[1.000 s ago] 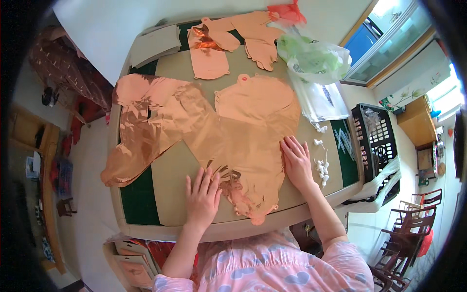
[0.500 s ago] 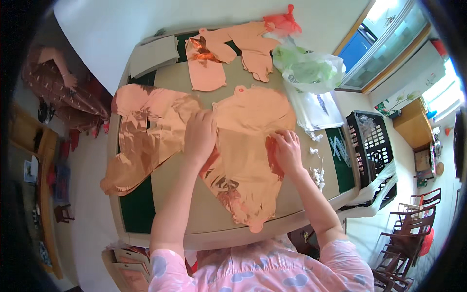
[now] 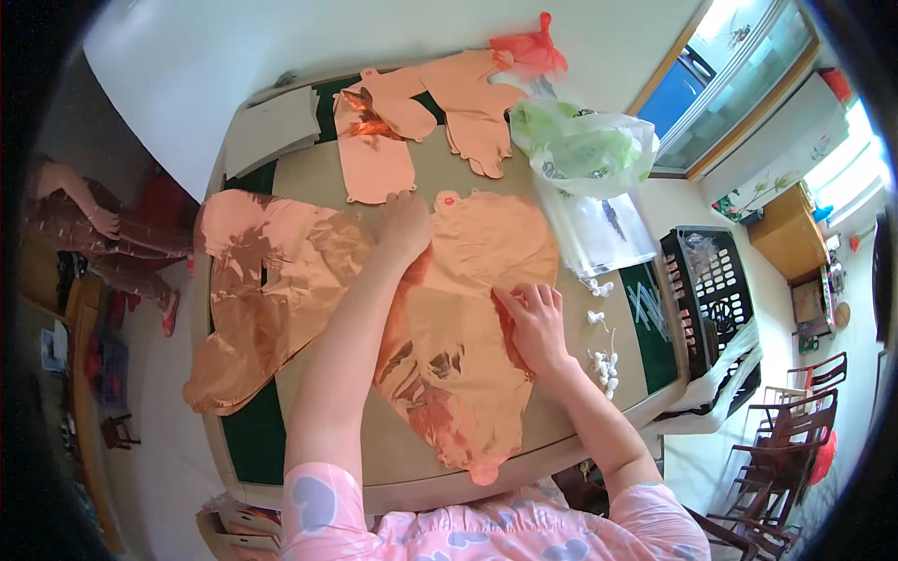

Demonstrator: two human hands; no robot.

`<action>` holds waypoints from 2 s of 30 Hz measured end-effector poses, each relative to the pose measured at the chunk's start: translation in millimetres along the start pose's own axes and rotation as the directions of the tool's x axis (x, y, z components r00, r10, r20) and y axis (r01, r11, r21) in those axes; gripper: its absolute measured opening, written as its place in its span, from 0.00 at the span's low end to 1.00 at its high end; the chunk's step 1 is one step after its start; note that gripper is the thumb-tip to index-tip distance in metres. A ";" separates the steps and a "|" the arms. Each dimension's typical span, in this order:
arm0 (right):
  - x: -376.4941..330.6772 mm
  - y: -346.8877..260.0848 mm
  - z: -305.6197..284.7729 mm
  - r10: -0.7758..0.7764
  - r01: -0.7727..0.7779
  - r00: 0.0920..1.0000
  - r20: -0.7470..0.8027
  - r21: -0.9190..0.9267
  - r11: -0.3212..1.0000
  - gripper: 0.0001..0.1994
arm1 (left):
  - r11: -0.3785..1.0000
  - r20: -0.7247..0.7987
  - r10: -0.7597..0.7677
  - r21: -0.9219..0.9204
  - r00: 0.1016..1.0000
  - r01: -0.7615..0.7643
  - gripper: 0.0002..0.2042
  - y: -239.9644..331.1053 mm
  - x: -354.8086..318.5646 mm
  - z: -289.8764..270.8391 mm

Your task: Folding a metallic foil balloon and placing it into a plastic sleeve with an instruction card.

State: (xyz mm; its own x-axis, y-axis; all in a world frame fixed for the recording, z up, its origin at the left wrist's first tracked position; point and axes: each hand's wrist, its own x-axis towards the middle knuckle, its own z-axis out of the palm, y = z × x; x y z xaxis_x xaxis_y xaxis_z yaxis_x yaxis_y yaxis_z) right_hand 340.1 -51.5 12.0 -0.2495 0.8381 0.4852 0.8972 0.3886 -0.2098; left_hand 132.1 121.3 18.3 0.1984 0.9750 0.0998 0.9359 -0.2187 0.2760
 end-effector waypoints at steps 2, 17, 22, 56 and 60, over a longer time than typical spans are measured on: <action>4.2 1.3 2.4 0.007 -0.007 1.000 0.021 -0.002 1.000 0.19 | 1.000 -0.033 -0.001 -0.008 0.999 0.001 0.11 -0.9 1.4 3.2; -24.6 1.5 -26.1 0.033 -0.035 0.999 0.034 0.056 0.998 0.21 | 0.974 -0.328 0.024 -0.206 0.944 -0.097 0.05 -10.3 -110.9 -39.1; -57.2 -3.2 -47.6 -0.015 -0.006 0.990 0.140 0.148 0.989 0.25 | 0.976 -0.179 0.107 -0.168 0.978 -0.137 0.08 -0.1 -216.9 -34.2; -17.4 30.1 -28.9 -0.071 0.072 0.992 0.105 -0.007 0.997 0.23 | 0.985 -0.419 0.113 -0.074 0.901 -0.158 0.12 -8.0 -183.8 -23.3; 6.4 32.5 -27.5 -0.118 0.130 0.970 0.212 -0.046 0.990 0.21 | 0.987 -0.408 0.135 -0.019 0.903 -0.157 0.04 -32.4 -134.8 -29.1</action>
State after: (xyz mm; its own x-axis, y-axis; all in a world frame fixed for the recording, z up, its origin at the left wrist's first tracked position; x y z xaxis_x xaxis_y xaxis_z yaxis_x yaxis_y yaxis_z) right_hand 377.7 -44.1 31.6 -0.4252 0.8483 0.3154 0.8726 0.4768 -0.1059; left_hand 66.6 -4.2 23.8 0.1870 0.8351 0.5174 0.8876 -0.3693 0.2752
